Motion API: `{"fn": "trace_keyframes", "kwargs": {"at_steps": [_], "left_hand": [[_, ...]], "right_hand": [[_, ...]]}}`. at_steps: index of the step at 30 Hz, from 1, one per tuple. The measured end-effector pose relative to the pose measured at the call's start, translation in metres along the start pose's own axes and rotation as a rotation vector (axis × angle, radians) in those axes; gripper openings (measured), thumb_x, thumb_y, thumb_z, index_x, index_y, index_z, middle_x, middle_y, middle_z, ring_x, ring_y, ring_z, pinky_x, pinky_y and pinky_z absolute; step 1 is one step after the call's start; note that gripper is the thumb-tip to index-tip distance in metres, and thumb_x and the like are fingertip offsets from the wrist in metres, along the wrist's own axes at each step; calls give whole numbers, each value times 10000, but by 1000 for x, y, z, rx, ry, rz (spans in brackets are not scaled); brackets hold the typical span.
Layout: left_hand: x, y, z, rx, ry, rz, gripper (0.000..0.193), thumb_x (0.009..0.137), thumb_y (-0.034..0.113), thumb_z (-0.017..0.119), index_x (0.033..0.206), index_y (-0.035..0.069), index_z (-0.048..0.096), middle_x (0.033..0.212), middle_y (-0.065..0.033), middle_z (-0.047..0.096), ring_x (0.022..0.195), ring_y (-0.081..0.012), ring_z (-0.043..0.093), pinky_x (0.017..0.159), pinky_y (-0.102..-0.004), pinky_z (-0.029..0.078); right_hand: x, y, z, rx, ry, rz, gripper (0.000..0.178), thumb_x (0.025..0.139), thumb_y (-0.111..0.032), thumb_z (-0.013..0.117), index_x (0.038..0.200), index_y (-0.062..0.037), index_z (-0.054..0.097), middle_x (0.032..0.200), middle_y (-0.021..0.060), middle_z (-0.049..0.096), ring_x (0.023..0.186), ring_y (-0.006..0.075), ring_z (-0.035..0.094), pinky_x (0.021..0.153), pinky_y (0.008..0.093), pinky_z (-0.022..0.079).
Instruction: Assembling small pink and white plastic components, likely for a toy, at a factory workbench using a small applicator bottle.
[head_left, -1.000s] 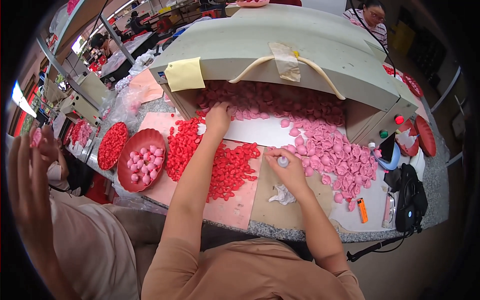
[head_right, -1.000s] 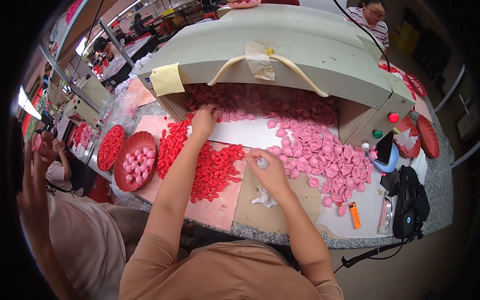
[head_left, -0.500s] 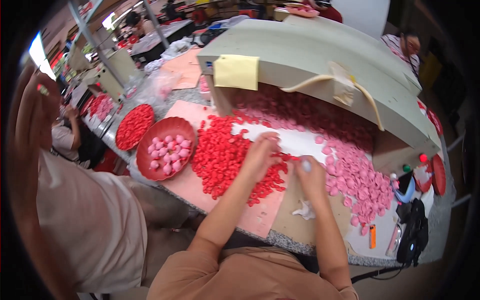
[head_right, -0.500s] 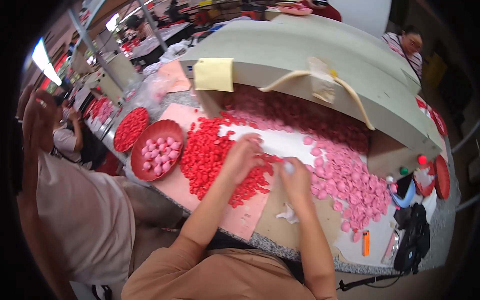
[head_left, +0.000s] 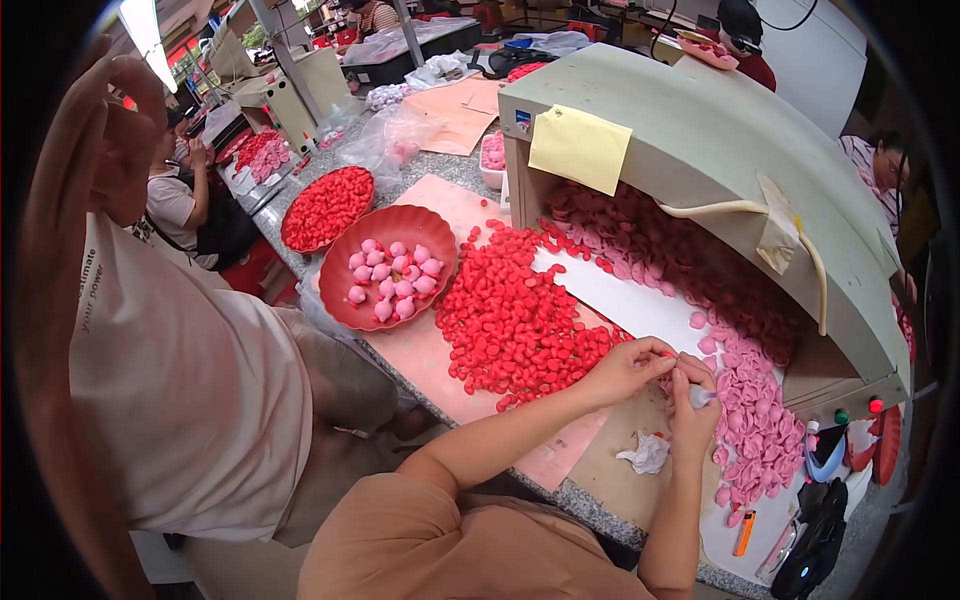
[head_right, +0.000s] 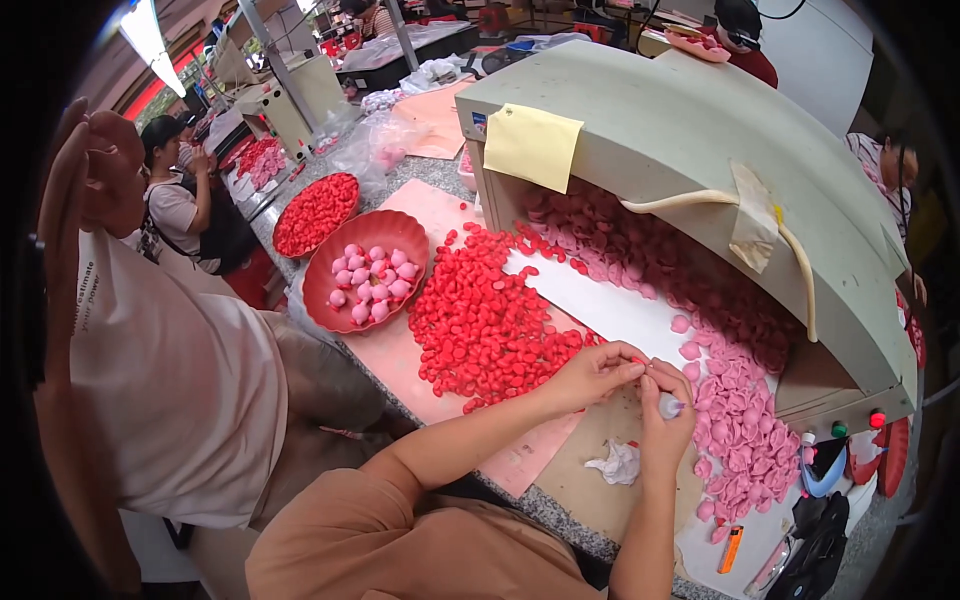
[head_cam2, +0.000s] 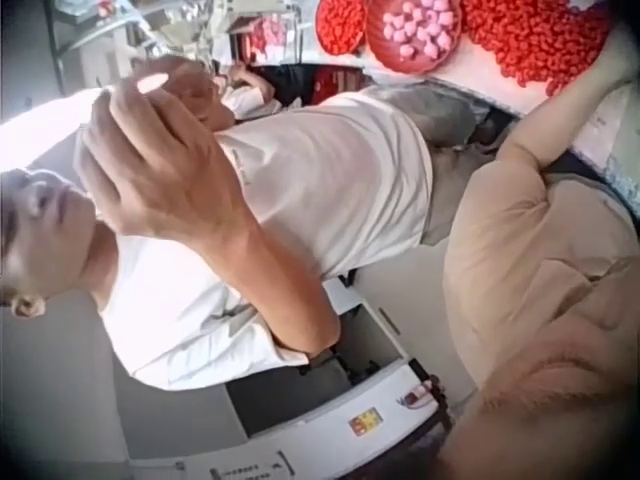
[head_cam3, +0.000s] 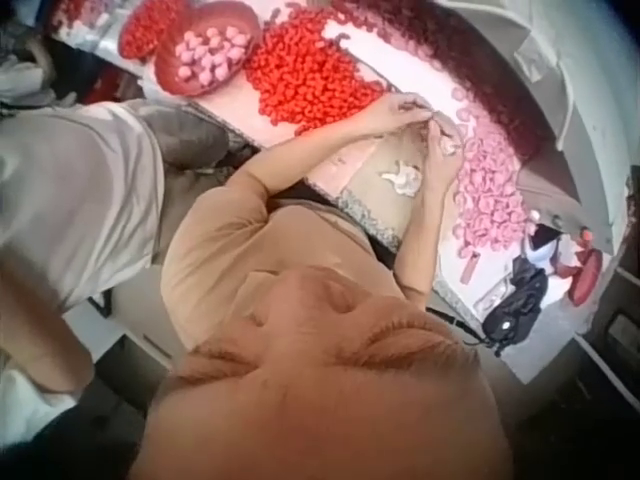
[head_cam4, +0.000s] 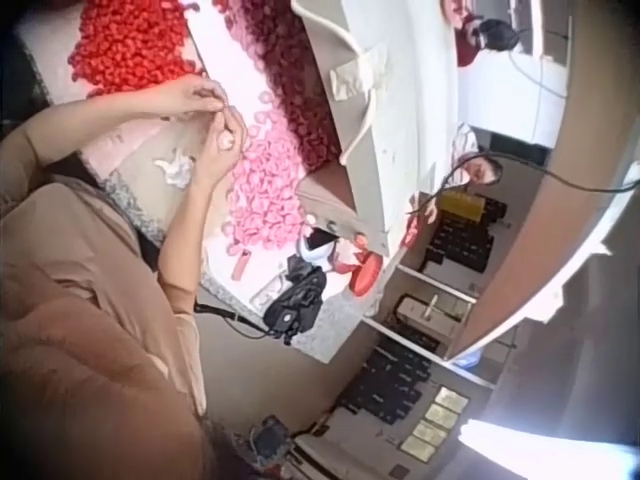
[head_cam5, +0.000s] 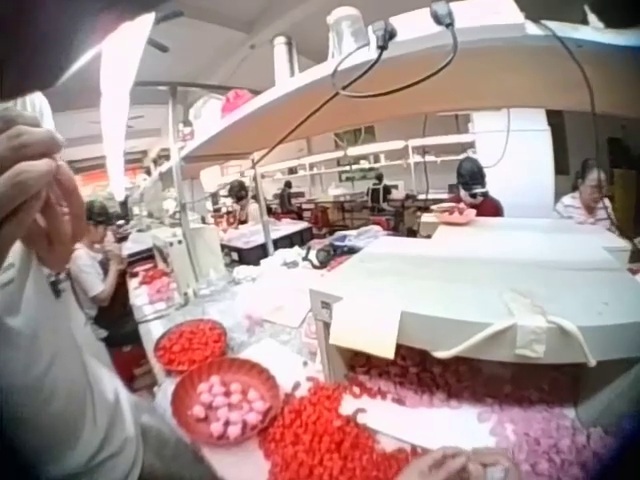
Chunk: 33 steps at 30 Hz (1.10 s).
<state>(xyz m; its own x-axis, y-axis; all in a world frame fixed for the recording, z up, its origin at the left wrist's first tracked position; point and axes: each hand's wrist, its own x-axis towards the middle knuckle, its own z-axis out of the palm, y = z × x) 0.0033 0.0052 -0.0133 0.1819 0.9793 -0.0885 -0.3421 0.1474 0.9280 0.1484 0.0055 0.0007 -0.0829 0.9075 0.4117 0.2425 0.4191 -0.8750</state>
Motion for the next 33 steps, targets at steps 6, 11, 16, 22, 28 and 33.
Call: {"fn": "trace_keyframes", "kwargs": {"at_steps": [6, 11, 16, 22, 28, 33], "left_hand": [[-7, 5, -7, 166, -99, 187, 247, 942, 175, 510, 1115, 10, 572, 1069, -55, 613, 1015, -117, 554, 899, -264, 434], [-8, 12, -14, 166, -148, 125, 257, 942, 181, 506, 1136, 27, 575, 1127, -55, 600, 926, -105, 565, 822, -252, 446], [-9, 19, -12, 18, -207, -151, 327, 945, 186, 473, 1238, 48, 506, 1082, -47, 600, 712, -77, 463, 627, -225, 377], [-7, 17, -21, -813, -108, -252, 407, 889, 80, 450, 1286, -2, 417, 1144, -130, 540, 1034, -192, 526, 874, -321, 445], [-10, 21, -8, -510, 24, -91, 399, 897, 5, 464, 1287, -34, 391, 1215, -176, 510, 1136, -244, 519, 989, -328, 434], [-8, 26, -8, -497, -53, -140, 389, 927, 87, 485, 1291, -21, 402, 1196, -160, 531, 1059, -215, 560, 909, -300, 478]], "right_hand": [[6, -11, -4, 366, -127, 478, 300, 847, -82, 621, 1118, 19, 541, 945, 69, 631, 766, 94, 592, 650, 197, 467], [8, -4, -5, 439, -255, 466, 344, 849, -88, 634, 1170, 11, 562, 1009, 60, 620, 852, 98, 597, 714, 222, 508], [8, -8, -15, 471, -238, 486, 358, 864, -109, 624, 1189, 21, 546, 999, 49, 620, 846, 88, 590, 748, 229, 495], [10, -8, -24, 811, -134, 610, 343, 885, -145, 596, 1190, -2, 530, 905, 39, 606, 795, 107, 593, 698, 230, 479], [11, -11, -23, 778, -171, 633, 336, 886, -132, 596, 1185, 4, 525, 922, 53, 606, 829, 129, 598, 740, 254, 488], [10, -7, -21, 802, -168, 630, 339, 891, -117, 590, 1196, 13, 520, 944, 67, 606, 852, 139, 604, 764, 267, 503]]}}
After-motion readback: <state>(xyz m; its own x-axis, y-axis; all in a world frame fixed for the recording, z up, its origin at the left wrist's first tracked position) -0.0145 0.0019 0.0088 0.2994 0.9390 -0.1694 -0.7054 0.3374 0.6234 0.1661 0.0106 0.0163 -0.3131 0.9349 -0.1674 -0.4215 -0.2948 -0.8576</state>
